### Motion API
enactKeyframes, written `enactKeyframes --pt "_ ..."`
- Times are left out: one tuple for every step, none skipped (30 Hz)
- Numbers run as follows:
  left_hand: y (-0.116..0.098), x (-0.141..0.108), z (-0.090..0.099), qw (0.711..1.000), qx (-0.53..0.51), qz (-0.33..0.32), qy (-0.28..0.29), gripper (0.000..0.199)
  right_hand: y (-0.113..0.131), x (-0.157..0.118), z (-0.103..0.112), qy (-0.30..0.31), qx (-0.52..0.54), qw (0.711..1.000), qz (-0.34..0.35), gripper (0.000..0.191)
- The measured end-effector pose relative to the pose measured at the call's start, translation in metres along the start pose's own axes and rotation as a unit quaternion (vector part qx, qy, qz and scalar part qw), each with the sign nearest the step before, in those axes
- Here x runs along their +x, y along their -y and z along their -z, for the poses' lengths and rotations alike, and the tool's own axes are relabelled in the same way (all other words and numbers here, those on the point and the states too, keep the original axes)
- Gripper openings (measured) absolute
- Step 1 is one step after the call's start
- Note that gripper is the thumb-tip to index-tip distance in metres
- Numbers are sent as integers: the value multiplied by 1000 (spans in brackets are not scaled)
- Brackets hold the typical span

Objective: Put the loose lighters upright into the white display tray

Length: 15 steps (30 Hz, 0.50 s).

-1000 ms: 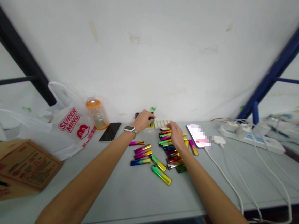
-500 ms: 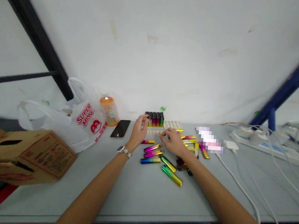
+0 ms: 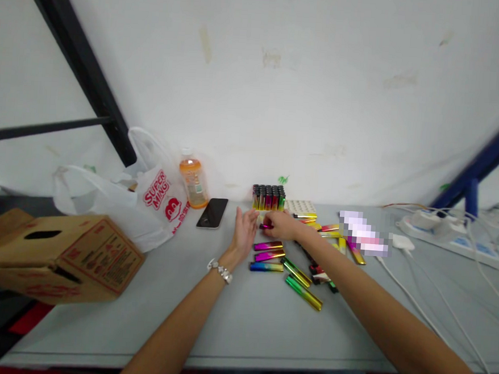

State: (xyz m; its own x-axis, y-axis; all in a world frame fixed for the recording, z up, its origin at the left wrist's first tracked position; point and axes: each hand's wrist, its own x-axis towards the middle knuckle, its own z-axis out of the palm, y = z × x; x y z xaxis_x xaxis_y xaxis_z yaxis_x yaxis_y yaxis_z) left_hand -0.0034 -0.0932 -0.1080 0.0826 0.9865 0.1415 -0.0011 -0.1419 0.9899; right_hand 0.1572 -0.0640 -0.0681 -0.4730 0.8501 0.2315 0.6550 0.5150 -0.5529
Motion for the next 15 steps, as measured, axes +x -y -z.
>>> enactKeyframes --pt "0 0 -1 1000 -4 4 3 86 -2 -4 5 -17 16 1000 -2 14" --pt "0 1 -2 1000 -9 8 4 85 -4 -9 10 -40 40 998 -1 11" --pt "0 2 -4 1000 -15 13 2 82 -5 -16 15 -65 73 995 0 9" --pt "0 4 -8 1000 -21 19 -3 79 -5 -23 19 -87 111 990 3 10" --pt "-1 6 -12 999 -25 25 -11 75 -5 -30 21 -105 155 982 3 13" --pt "-2 10 -17 999 -24 27 -21 71 -5 -37 23 -121 202 972 -1 18" --pt "-5 14 -23 999 -15 24 -30 68 -4 -43 25 -134 251 959 -12 23" --pt "-7 19 -30 999 3 12 -37 65 -2 -48 25 -147 300 942 -29 27" --pt "-10 23 -36 999 32 -11 -41 61 -1 -53 26 -161 347 923 -49 31" --pt "-14 27 -43 996 69 -42 -40 57 -1 -57 26 -172 391 902 -68 34" --pt "-17 29 -48 990 110 -82 -32 52 0 -60 27 -177 432 880 -86 36" --pt "-20 30 -52 981 153 -121 -15 47 0 -62 27 -171 472 859 -102 39" --pt "-22 30 -55 969 193 -152 6 42 -1 -63 28 -156 507 839 -118 42" --pt "-24 27 -57 958 228 -171 30 39 -3 -63 28 -142 536 821 -135 47" --pt "-25 23 -57 947 261 -181 52 37 -4 -64 28 -132 555 807 -154 51"
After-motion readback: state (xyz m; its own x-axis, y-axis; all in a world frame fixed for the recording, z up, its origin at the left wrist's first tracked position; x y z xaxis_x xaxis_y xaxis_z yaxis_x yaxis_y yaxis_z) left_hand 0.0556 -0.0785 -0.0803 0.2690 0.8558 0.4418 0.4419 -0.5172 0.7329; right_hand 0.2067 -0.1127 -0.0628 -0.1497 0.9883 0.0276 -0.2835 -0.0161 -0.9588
